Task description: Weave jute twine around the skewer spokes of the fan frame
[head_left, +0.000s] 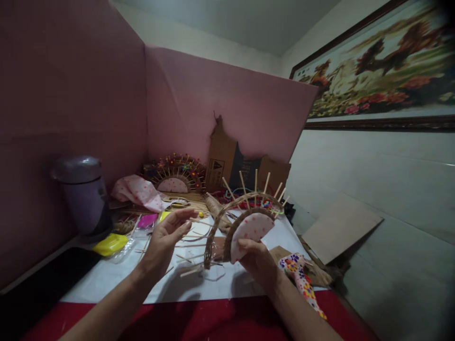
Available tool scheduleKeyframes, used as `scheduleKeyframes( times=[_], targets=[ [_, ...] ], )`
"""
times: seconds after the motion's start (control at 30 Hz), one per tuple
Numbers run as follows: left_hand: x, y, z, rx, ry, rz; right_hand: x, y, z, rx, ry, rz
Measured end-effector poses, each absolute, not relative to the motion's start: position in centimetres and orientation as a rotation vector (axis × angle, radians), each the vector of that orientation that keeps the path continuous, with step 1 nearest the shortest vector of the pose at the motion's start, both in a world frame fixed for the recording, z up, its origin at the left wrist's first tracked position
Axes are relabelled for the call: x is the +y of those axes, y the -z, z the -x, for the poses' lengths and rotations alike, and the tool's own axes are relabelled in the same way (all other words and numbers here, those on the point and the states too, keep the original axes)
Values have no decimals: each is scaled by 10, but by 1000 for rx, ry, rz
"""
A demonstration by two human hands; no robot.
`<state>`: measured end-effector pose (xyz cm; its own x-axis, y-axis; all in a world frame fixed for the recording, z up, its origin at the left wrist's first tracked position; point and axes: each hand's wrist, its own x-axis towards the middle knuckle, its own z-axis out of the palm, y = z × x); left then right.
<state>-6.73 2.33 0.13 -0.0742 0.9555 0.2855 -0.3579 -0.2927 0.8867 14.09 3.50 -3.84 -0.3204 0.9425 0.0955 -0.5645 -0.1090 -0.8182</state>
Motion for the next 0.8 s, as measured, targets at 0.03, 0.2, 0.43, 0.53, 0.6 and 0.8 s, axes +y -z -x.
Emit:
scheduleKeyframes(
  times=[0.03, 0.2, 0.43, 0.53, 0.6, 0.8],
  targets=[
    [22, -6, 67, 743, -1542, -1170, 34, 40, -140, -976, -1697, 588],
    [18, -18, 62, 685, -1278, -1246, 32, 45, -135, -964, -1749, 616],
    [23, -24, 57, 665, -1153, -1182, 35, 45, -137, -909, -1788, 574],
    [27, -22, 56, 704, -1131, -1138, 37, 47, -138, -940, -1764, 537],
    [29, -20, 56, 725, -1135, -1103, 37, 47, -138, -941, -1760, 534],
    [30, -6, 54, 705, -1158, -998, 37, 47, -138, -914, -1798, 569]
  ],
)
